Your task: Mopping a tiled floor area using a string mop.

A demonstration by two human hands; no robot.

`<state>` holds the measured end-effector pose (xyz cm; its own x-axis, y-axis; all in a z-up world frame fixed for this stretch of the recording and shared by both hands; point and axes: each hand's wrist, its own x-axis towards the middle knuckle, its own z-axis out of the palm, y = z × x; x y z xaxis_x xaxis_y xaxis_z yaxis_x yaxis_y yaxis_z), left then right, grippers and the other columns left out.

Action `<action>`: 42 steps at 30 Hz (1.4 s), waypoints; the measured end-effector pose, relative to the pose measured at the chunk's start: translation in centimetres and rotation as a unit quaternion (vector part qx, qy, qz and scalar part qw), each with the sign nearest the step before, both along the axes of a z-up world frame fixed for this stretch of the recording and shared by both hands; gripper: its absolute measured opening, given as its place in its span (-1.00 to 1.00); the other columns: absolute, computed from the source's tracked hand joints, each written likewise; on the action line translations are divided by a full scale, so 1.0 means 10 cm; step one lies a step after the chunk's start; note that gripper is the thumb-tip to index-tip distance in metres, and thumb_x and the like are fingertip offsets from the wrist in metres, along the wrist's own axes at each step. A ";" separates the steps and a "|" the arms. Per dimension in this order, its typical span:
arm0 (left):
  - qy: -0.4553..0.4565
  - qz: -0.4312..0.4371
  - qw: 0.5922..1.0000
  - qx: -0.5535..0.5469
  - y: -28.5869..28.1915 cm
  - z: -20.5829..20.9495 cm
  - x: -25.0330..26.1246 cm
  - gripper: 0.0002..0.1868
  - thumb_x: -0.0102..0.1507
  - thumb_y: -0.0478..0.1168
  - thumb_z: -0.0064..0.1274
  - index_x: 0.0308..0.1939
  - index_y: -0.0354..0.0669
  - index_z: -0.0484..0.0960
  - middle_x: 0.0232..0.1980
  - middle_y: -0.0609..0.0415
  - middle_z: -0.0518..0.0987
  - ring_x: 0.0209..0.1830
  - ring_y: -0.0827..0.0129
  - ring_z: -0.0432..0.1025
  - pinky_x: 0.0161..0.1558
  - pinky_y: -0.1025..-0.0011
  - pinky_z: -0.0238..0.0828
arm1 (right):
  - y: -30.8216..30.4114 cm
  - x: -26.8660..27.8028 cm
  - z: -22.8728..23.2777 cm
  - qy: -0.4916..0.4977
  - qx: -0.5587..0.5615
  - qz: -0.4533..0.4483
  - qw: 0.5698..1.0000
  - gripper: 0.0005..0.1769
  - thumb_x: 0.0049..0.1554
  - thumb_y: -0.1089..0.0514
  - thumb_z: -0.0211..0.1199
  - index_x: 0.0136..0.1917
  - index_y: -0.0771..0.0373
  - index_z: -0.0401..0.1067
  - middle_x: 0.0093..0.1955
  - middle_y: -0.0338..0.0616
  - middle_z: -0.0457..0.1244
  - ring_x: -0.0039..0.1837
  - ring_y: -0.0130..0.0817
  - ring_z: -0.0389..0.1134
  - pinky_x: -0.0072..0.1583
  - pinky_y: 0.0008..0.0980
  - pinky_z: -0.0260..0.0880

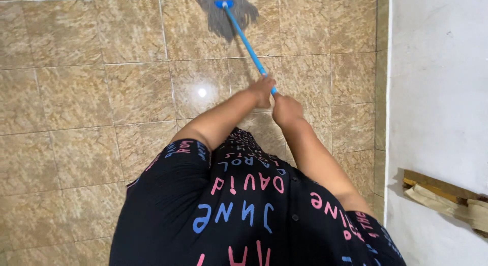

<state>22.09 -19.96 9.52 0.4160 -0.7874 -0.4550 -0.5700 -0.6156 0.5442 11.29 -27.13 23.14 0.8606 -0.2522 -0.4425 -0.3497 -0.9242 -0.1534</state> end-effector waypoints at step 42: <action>-0.007 -0.092 0.985 -0.148 0.68 -0.73 -0.91 -0.76 0.08 0.04 0.27 -0.39 0.02 0.68 -0.19 -0.02 0.58 0.00 0.03 0.45 0.10 -0.02 0.28 | 0.09 -1.25 0.53 0.153 0.144 -0.074 0.975 -0.39 0.05 0.03 0.34 0.38 -0.08 0.38 0.16 0.01 0.39 0.19 0.05 0.41 0.21 -0.05 0.40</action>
